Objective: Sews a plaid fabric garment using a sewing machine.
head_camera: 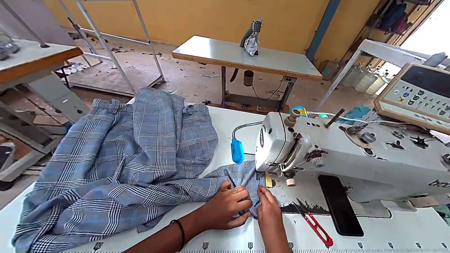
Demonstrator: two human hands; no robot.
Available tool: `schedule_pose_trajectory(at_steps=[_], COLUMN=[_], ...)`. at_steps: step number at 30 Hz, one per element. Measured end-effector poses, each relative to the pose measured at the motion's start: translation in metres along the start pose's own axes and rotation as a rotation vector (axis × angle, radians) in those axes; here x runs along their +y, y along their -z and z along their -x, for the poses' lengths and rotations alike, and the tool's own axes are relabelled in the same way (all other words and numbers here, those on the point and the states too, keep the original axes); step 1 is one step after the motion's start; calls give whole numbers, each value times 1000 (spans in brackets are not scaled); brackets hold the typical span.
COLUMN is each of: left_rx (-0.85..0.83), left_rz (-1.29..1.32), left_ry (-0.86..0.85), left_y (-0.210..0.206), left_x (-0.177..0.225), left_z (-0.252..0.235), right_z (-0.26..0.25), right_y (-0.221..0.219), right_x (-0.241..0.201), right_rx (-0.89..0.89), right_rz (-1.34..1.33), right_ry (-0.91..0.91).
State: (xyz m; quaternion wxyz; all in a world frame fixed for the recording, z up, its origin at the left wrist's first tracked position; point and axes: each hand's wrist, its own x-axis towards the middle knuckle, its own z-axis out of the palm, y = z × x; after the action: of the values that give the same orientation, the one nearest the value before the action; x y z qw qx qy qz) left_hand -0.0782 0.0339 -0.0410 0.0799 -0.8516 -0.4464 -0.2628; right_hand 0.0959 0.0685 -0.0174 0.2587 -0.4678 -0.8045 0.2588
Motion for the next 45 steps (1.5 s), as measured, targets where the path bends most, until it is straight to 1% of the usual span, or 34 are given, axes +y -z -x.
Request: schedule_pose_trajectory(at_steps=[4, 6, 10, 11, 13, 14, 15, 16, 18, 19, 20, 21, 23, 24, 25, 26, 27, 28, 29, 30, 31, 32, 33, 34, 35, 36, 37, 38, 41, 44, 45], left_rx=[-41, 0, 85, 93, 82, 69, 52, 28, -34, -65, -98, -145, -283, -335, -363, -353, -312, -217, -61, 120, 260, 310, 280, 179, 45, -73, -170, -212, -239, -364, -373], left_rz=[63, 41, -22, -43, -101, -120, -117, -95, -31, -3, 18, 49, 160, 225, 279, 322, 372, 387, 341, 261, 167, 115, 139, 212, 291, 355, 395, 374, 273, 334, 349], left_ry=[110, 175, 351, 393, 458, 485, 508, 530, 567, 578, 586, 603, 662, 685, 689, 663, 638, 620, 616, 622, 613, 576, 512, 440, 385, 369, 391, 421, 530, 722, 761], left_y=[3, 5, 9, 10, 14, 16, 19, 23, 29, 33, 36, 41, 57, 65, 71, 73, 74, 76, 76, 74, 72, 72, 70, 67, 61, 53, 46, 40, 33, 39, 39], left_x=[-2, 5, 29, 37, 49, 54, 57, 60, 61, 60, 56, 51, 33, 21, 7, -4, -12, -14, -9, 2, 16, 32, 48, 62, 69, 71, 68, 65, 64, 66, 65], left_z=[-4, -2, 21, 30, 45, 50, 53, 54, 53, 51, 51, 50, 47, 45, 46, 49, 53, 54, 51, 45, 36, 24, 12, 0, -11, -20, -27, -31, -35, -40, -41], right_z=[-9, -8, 2, 6, 11, 11, 9, 5, -10, -19, -24, -24, -15, -9, 0, 12, 27, 42, 54, 65, 75, 82, 86, 88, 87, 86, 85, 86, 86, 88, 87], right_y=[-3, -7, 12, 17, 18, 17, 16, 16, 16, 14, 13, 12, 14, 21, 30, 35, 39, 40, 38, 33, 26, 21, 17, 15, 16, 17, 17, 15, 9, 4, 3], right_x=[2, 6, 2, -2, -14, -20, -27, -34, -42, -43, -43, -44, -47, -52, -56, -58, -58, -57, -54, -49, -42, -37, -34, -33, -35, -37, -39, -39, -38, -37, -37], right_rx=[26, 74, 30, 74, 248, 292, 275, 194, -82, -170, -185, -127, 164, 262, 300, 297, 256, 210, 169, 145, 138, 133, 128, 125, 117, 99, 76, 69, 78, 85, 92], right_rz=[-1, -17, -16, 0, 36, 61, 86, 112, 135, 111, 50, -48, -277, -354, -414, -459, -478, -482, -470, -453, -424, -390, -352, -297, -237, -169, -112, -57, 18, 40, 37], right_ry=[1, 23, -9, -12, 26, 28, -3, -70, -256, -300, -296, -246, -33, 43, 74, 52, -7, -62, -109, -147, -170, -184, -184, -173, -158, -142, -128, -104, -64, -72, -72])
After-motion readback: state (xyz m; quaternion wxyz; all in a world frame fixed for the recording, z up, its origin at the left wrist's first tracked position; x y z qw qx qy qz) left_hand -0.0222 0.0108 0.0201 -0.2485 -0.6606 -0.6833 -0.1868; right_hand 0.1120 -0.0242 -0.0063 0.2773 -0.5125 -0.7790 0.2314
